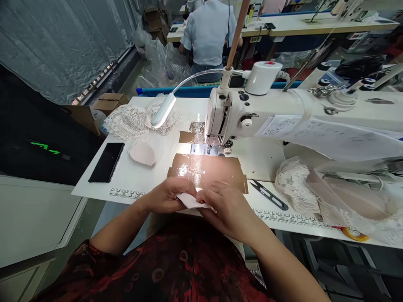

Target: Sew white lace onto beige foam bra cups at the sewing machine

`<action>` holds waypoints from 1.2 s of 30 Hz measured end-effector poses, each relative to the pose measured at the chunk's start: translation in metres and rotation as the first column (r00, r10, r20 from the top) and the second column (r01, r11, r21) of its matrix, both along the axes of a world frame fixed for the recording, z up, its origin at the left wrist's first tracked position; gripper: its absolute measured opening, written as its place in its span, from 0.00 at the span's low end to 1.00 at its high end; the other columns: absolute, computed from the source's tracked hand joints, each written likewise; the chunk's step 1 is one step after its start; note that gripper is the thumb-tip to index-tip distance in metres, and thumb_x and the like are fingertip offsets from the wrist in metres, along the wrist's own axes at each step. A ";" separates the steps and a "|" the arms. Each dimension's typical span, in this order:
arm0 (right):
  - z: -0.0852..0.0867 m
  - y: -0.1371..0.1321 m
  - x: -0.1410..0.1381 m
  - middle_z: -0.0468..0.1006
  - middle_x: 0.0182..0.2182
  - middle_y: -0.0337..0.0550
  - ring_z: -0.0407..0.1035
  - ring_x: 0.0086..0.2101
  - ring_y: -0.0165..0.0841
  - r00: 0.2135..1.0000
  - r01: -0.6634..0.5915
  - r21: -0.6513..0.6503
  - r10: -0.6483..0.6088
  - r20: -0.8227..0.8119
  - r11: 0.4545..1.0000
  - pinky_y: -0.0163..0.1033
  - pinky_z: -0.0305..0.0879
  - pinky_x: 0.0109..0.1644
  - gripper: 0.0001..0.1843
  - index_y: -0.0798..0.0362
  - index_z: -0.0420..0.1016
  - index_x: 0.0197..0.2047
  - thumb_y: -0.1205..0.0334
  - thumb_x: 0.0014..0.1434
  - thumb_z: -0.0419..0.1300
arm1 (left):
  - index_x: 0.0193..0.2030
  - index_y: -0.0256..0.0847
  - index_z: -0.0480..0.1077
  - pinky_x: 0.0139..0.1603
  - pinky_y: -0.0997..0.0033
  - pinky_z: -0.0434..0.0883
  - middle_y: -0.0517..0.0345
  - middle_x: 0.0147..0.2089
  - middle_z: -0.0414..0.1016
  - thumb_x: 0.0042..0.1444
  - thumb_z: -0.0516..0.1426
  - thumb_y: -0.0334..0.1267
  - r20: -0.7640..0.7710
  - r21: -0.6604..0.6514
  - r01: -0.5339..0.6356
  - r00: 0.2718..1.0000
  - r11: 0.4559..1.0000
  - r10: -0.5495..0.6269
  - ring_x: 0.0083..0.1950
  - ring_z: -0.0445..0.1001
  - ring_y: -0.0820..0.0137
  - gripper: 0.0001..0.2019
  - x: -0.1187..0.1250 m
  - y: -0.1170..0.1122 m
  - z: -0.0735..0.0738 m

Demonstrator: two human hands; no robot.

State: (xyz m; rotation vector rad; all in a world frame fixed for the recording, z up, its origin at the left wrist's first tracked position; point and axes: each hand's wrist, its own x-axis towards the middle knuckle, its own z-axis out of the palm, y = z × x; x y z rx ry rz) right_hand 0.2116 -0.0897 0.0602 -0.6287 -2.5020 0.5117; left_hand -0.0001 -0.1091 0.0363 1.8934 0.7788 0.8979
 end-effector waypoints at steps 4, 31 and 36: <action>-0.002 0.002 0.004 0.73 0.25 0.37 0.66 0.26 0.30 0.998 0.036 -0.061 -0.033 0.049 0.997 0.35 0.56 0.29 0.06 0.51 0.67 0.35 0.71 0.55 0.57 | 0.31 0.37 0.66 0.46 0.68 0.70 0.49 0.43 0.74 0.52 0.60 0.33 0.121 0.036 -0.057 0.991 0.998 0.052 0.43 0.73 0.67 0.05 -0.001 -0.002 0.005; -0.021 0.000 0.009 0.75 0.31 0.42 0.68 0.32 0.33 0.905 0.241 -0.496 -0.378 -0.197 0.835 0.38 0.63 0.33 0.11 0.51 0.69 0.30 0.54 0.60 0.59 | 0.49 0.36 0.69 0.36 0.72 0.68 0.54 0.35 0.70 0.61 0.53 0.48 0.192 -0.393 0.108 0.981 0.913 -0.034 0.33 0.68 0.72 0.18 -0.004 -0.026 -0.001; -0.038 -0.012 -0.008 0.73 0.30 0.40 0.69 0.32 0.31 0.945 -0.298 -0.925 -0.064 -0.320 0.237 0.36 0.65 0.34 0.14 0.54 0.72 0.39 0.50 0.58 0.60 | 0.66 0.48 0.55 0.38 0.71 0.70 0.48 0.53 0.66 0.50 0.64 0.43 0.194 -0.182 -0.015 0.980 0.983 0.051 0.41 0.69 0.70 0.37 0.001 -0.024 0.005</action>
